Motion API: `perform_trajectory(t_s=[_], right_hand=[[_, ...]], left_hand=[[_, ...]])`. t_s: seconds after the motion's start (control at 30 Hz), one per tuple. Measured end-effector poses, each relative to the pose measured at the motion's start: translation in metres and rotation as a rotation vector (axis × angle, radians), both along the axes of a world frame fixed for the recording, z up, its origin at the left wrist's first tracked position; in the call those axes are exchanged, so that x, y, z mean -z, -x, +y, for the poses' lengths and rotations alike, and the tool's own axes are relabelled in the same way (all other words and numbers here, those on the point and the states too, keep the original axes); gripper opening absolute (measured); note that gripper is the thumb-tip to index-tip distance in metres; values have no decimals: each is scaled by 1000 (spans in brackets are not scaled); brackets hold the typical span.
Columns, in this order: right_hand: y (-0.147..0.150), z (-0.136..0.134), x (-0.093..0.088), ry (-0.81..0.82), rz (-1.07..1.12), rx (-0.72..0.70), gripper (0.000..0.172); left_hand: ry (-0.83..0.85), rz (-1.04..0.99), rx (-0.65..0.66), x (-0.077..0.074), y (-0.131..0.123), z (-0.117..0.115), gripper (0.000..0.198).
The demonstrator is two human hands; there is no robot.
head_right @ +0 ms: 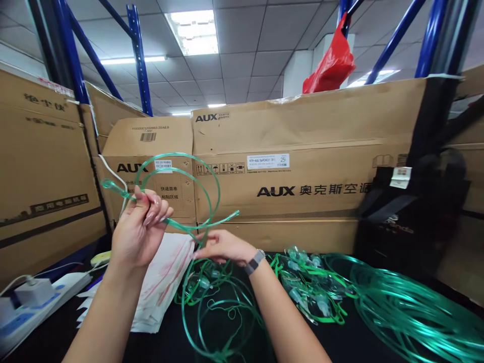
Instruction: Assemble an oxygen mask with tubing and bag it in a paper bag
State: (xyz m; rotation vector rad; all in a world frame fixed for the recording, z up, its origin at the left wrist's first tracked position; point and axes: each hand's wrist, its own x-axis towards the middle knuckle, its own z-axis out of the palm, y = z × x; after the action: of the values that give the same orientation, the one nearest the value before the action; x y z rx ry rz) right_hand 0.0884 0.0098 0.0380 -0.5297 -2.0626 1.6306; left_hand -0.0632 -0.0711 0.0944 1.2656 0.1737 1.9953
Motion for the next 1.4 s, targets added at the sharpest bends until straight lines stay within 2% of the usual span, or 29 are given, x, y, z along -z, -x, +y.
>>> perform_trajectory(t_s=[0.13, 0.3, 0.5, 0.63, 0.73, 0.83, 0.9, 1.0, 1.07, 1.13, 1.23, 1.33, 1.4], right_hand=[[2, 10, 22, -8, -146, -91, 34], [10, 15, 33, -42, -109, -2, 35], [25, 3, 43, 15, -110, -46, 49], [28, 8, 49, 28, 7, 65, 42], [22, 21, 45, 4, 181, 247, 34], [8, 27, 32, -31, 359, 391, 26], [-3, 26, 20, -54, 426, 423, 28], [-15, 16, 2, -94, 473, 417, 41], [-19, 9, -7, -181, 513, 421, 43], [-20, 5, -12, -338, 512, 465, 40], [-16, 6, -8, -511, 392, 562, 30], [-10, 14, 4, -534, 245, 620, 20], [-6, 21, 14, -553, 136, 654, 19]], left_hand=[[-26, -26, -26, -2, 6, 2, 30], [-6, -40, -10, -2, 4, 4, 35], [45, -63, 29, 2, -8, 6, 38], [58, -69, 56, 1, -8, 3, 39], [74, -38, 27, 0, -5, 2, 37], [123, 17, -38, 0, -1, 2, 34], [156, 33, -64, 0, 2, 4, 35], [168, 4, -83, 1, 7, 5, 35], [154, -36, -77, 0, 10, 5, 36], [134, -72, -65, -2, 13, 3, 38], [97, -123, -56, -6, 15, -1, 41], [90, -136, -57, -8, 15, -6, 41], [98, -105, -98, -8, 13, -8, 36]])
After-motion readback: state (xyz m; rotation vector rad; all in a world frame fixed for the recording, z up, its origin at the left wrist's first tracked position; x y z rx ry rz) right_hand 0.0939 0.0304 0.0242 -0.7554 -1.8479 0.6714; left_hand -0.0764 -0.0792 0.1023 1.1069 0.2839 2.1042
